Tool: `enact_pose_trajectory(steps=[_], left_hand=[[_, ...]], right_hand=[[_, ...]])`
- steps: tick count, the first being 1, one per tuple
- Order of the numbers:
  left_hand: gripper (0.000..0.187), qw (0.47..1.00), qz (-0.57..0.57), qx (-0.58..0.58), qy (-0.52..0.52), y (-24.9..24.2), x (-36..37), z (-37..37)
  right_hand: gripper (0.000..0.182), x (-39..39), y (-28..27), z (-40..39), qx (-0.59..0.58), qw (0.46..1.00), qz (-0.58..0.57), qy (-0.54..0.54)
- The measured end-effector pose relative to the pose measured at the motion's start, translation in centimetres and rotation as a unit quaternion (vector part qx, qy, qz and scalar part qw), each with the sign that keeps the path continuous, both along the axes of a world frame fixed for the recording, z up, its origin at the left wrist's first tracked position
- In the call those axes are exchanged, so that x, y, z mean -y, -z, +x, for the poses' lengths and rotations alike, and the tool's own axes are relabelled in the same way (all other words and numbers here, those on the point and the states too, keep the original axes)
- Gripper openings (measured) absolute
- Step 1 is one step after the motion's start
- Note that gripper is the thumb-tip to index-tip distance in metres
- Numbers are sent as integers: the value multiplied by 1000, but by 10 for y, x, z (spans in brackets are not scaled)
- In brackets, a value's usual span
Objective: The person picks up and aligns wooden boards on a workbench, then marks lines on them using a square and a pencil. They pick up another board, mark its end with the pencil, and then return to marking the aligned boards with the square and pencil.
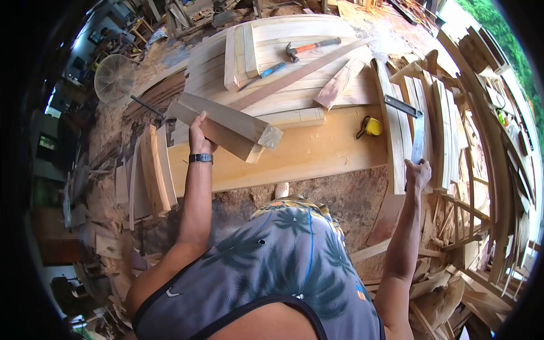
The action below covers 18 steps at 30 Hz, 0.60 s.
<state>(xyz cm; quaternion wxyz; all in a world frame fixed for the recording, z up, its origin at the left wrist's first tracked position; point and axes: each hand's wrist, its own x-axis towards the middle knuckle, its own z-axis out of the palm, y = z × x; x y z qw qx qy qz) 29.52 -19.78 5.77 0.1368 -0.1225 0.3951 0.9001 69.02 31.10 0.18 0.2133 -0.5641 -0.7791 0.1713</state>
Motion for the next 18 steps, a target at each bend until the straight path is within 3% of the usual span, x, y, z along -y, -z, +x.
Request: enact_pose_trajectory(steps=[5,8,10,14,15,17,18], left_hand=[[32,1000,-3,-18,-16,-1,10,9],[36,998,-53,-29,-37,-6,15,15],[38,986,-141,-83,35,-6,29,18],[57,902,-278,-215,252,-46,34,35],[57,901,-276,-212,260,-40,30,34],[70,771,-399,-357,345,-24,23,31],[70,769,-397,-354,354,-19,16,34]], right_hand=[[70,-11,31,8,62,998,-15,16],[74,19,18,4,123,992,-3,15],[70,26,19,4,80,991,112,-3],[63,48,2,-10,-27,995,22,-96],[61,45,17,-12,-45,992,36,-109],[61,53,26,-18,-97,987,8,-131],[60,72,4,-21,-87,984,-23,-153]])
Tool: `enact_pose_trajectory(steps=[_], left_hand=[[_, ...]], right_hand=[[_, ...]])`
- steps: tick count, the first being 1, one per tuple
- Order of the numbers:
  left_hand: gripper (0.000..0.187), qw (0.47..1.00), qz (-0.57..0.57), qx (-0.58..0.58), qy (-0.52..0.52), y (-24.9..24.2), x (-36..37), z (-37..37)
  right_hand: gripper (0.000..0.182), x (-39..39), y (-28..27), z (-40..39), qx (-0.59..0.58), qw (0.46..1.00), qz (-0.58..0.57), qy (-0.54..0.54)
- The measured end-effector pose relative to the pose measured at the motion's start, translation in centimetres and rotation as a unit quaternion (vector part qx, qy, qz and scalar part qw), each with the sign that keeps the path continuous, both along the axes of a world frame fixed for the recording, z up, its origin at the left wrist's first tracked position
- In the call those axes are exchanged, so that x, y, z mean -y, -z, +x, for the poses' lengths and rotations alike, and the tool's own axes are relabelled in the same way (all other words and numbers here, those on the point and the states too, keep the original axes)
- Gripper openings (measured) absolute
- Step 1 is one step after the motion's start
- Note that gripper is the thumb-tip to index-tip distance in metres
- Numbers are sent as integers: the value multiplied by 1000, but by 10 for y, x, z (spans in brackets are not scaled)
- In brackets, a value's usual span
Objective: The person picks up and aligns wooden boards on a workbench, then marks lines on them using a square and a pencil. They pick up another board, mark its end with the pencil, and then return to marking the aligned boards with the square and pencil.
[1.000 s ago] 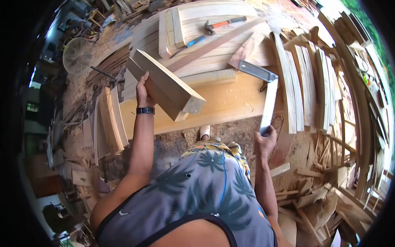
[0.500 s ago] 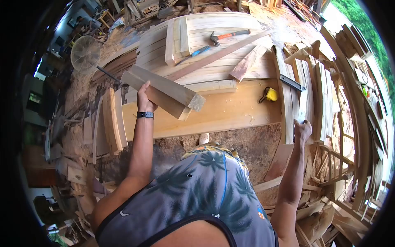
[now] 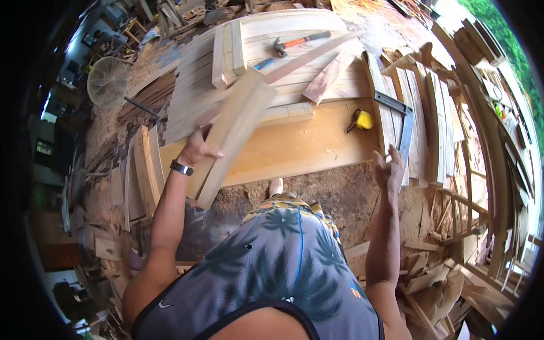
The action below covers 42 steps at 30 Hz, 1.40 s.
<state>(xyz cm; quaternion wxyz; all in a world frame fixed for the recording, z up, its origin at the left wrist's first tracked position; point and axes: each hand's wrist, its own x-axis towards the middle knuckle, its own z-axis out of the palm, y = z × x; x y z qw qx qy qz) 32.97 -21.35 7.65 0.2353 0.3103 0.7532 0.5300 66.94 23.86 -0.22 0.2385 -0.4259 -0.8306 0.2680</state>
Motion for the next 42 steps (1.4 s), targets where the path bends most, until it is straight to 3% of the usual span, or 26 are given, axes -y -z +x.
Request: enact_pose_trajectory(steps=[2,4,6,13,19,23,26,28,29,31,32,33,34,35,36,37,38,40,41,42], left_hand=[[78,990,-61,55,113,11,-20,12],[79,980,-90,69,162,36,-37,10],[77,953,-197,48,225,51,-56,11],[84,889,-225,215,335,102,-98,2],[90,853,-247,238,393,120,-128,-14],[85,875,-227,178,388,138,-131,-29],[85,890,-269,184,319,93,-132,-19],[78,928,-228,-10,294,88,-124,-27],[80,918,-256,81,292,42,-131,-14],[82,926,-206,110,298,36,-121,-23],[83,931,-153,140,301,33,-116,-27],[73,922,-79,174,336,26,-115,-26],[73,923,-76,172,334,30,-110,-30],[65,913,-84,261,303,42,-99,-41],[59,894,-90,347,269,59,-86,-55],[60,866,-103,427,240,107,-66,-75],[60,868,-101,425,236,99,-65,-63],[64,733,-37,608,302,54,-78,-13],[66,741,-72,593,305,18,-90,8],[66,743,-69,594,301,21,-89,12]], right_hand=[[58,29,-19,-6,24,999,16,-32],[56,45,-14,-6,19,999,2,-39],[54,63,-3,3,15,999,-12,-38],[53,124,20,38,76,993,-78,-37],[50,154,29,38,77,986,-148,-27],[50,164,26,20,56,987,-150,-22],[49,168,19,3,50,985,-164,-11],[48,169,18,-4,42,986,-163,-1],[48,169,18,-6,33,989,-143,-3],[48,168,8,-14,23,992,-121,-4],[48,167,1,-17,-19,983,-180,4],[48,165,-6,-21,-60,969,-239,10],[48,163,-9,-24,-60,970,-237,8],[48,160,-11,-28,-132,944,-303,-6],[49,157,-14,-32,-202,908,-366,-21],[48,156,-25,-37,-192,905,-379,-28],[48,154,-30,-41,-192,905,-379,-34],[48,153,-36,-48,-184,919,-345,-53],[48,153,-38,-50,-178,925,-329,-64],[48,152,-36,-50,-175,925,-331,-69]])
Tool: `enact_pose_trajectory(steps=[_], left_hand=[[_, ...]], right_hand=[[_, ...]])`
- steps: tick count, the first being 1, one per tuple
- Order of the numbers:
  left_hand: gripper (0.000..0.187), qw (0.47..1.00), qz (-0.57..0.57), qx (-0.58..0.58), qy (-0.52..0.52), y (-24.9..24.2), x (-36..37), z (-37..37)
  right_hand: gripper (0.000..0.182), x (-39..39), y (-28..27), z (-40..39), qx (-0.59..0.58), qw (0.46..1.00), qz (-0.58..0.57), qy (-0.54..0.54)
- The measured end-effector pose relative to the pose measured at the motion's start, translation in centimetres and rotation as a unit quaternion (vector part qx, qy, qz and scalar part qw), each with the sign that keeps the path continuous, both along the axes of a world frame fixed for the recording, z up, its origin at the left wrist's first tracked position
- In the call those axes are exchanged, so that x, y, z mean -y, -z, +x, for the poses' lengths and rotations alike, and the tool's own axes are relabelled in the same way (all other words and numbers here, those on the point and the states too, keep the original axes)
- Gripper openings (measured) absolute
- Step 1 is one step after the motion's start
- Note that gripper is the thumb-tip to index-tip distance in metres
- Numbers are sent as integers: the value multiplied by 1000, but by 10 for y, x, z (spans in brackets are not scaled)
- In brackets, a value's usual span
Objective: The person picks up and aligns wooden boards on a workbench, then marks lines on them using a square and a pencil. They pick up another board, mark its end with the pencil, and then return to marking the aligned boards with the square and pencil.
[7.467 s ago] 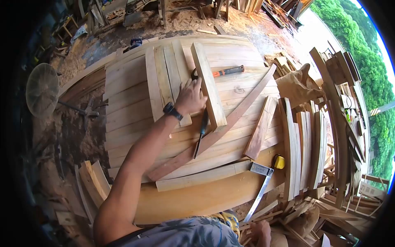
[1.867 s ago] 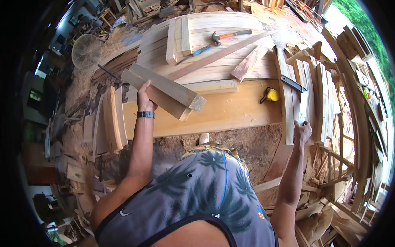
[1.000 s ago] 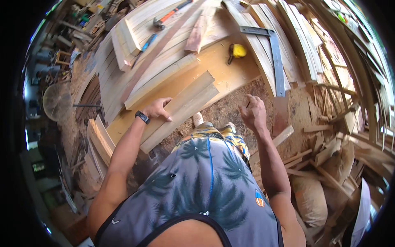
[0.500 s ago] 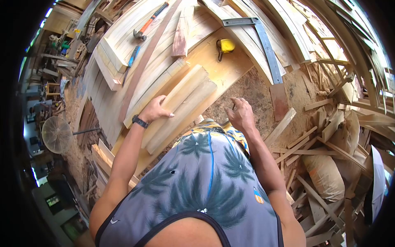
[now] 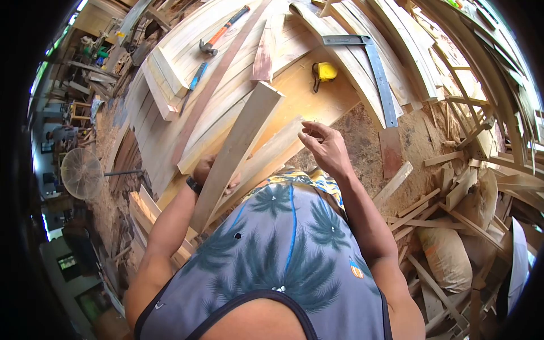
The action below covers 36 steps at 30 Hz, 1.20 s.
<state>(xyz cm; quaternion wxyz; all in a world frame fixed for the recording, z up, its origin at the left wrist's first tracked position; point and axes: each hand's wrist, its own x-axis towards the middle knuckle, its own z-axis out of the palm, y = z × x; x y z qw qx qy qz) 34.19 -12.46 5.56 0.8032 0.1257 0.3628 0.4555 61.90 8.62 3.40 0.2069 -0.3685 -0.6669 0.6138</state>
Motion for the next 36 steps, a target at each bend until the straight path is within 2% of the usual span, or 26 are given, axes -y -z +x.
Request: enact_pose_trajectory(steps=[3,5,6,9,11,12,14,15,16,18,19,22,24,26,28,32,34,36], left_hand=[[67,999,-10,35,-5,11,8,13],[67,999,-28,38,-1,13,13,23],[67,999,-30,40,-8,17,15,29],[69,999,17,30,2,39,24,47],[67,990,-8,130,-44,55,34,60],[67,990,-7,129,-49,61,38,68],[67,978,-50,163,-124,71,50,87],[61,983,-3,134,-128,68,48,97],[61,982,-4,133,-136,70,47,103],[54,956,99,263,-85,78,43,107],[47,963,103,230,-97,70,43,108],[42,961,69,234,-130,58,48,102],[38,969,88,137,-187,66,55,92],[37,979,123,92,-130,91,56,71],[39,975,162,-52,-143,88,50,58],[43,976,85,-106,-168,80,32,42],[45,977,38,-79,-194,77,19,42],[44,978,44,-55,-196,75,6,47]], right_hand=[[45,-1,5,-1,2,999,-9,-31],[45,-1,5,-1,-33,995,-90,-11],[45,-2,5,-1,-31,995,-92,-18],[47,-9,7,-3,-104,973,-203,17],[45,-15,8,-6,-120,966,-228,24],[45,-16,5,-7,-124,965,-232,20],[46,-16,3,-7,-120,966,-230,-3],[46,-15,3,-6,-117,967,-226,-22],[46,-12,3,-4,-116,966,-229,-29],[51,-6,6,3,-102,970,-214,-54],[49,-4,9,7,-95,970,-216,-60],[48,1,15,17,-82,968,-225,-73],[46,1,12,21,-71,967,-229,-85],[43,1,13,18,-62,970,-208,-108],[44,-3,11,11,-59,971,-192,-128],[45,-9,-1,-3,-57,974,-152,-157],[46,-9,-8,-7,-48,977,-145,-148],[47,-9,-16,-9,-49,979,-137,-144]])
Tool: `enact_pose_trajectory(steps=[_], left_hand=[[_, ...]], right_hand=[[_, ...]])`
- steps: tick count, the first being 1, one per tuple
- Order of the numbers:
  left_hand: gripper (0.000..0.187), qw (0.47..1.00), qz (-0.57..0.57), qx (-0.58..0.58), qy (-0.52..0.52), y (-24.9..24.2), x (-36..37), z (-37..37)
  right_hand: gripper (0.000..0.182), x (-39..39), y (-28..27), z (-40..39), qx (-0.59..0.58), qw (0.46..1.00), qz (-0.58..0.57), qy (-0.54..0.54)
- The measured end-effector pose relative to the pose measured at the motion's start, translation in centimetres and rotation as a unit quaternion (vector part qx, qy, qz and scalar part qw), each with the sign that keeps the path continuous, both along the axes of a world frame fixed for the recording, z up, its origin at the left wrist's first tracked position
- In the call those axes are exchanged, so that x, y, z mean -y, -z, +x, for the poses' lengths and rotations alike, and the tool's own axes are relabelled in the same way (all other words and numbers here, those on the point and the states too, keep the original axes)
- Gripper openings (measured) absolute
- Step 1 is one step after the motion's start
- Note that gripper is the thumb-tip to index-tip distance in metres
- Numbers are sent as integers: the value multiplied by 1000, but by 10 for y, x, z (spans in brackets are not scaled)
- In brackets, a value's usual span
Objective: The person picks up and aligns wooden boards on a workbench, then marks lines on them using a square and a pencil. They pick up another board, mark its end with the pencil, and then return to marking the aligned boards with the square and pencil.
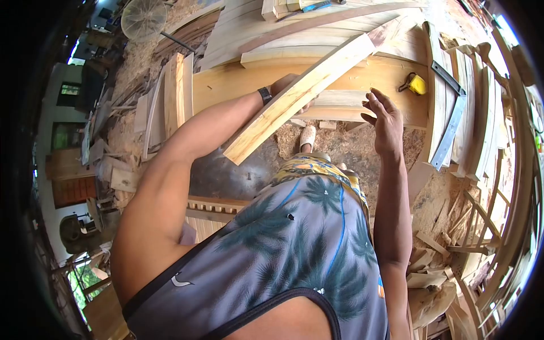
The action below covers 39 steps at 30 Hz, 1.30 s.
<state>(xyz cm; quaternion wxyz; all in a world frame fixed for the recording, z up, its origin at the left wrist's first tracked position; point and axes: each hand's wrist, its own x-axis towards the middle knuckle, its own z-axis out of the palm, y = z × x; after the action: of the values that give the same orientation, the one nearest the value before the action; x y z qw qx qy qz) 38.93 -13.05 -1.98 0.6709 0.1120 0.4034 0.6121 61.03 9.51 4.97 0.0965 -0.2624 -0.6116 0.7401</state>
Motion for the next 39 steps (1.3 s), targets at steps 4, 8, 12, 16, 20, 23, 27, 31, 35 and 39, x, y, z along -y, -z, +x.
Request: enact_pose_trajectory(steps=[4,8,12,16,20,23,27,31,35,39], left_hand=[[43,996,76,-31,41,-1,-20,12],[77,999,32,3,11,-23,-37,21],[112,989,135,50,28,-35,-39,-12],[111,959,249,130,22,-56,-32,-20],[112,986,114,-124,9,-79,-28,-21],[115,926,291,10,-241,-79,-27,-27],[95,805,465,-51,-365,-93,-17,-30],[91,791,473,64,-383,-79,4,-17],[91,800,439,104,-396,-56,11,1],[80,813,373,52,-444,-61,30,1]], right_hand=[[47,-5,-3,1,-2,1000,2,18],[54,-2,0,5,-21,999,4,28],[50,4,8,12,-7,1000,9,15],[48,16,16,12,-32,998,43,-11],[57,23,0,-2,-62,990,115,-62],[64,38,-15,2,-61,984,103,-128],[61,46,-6,10,-66,988,-138,-24],[64,25,-7,-9,-128,957,-234,112],[68,2,-6,-35,-100,952,-248,150],[70,0,13,-43,-88,962,-225,129]])
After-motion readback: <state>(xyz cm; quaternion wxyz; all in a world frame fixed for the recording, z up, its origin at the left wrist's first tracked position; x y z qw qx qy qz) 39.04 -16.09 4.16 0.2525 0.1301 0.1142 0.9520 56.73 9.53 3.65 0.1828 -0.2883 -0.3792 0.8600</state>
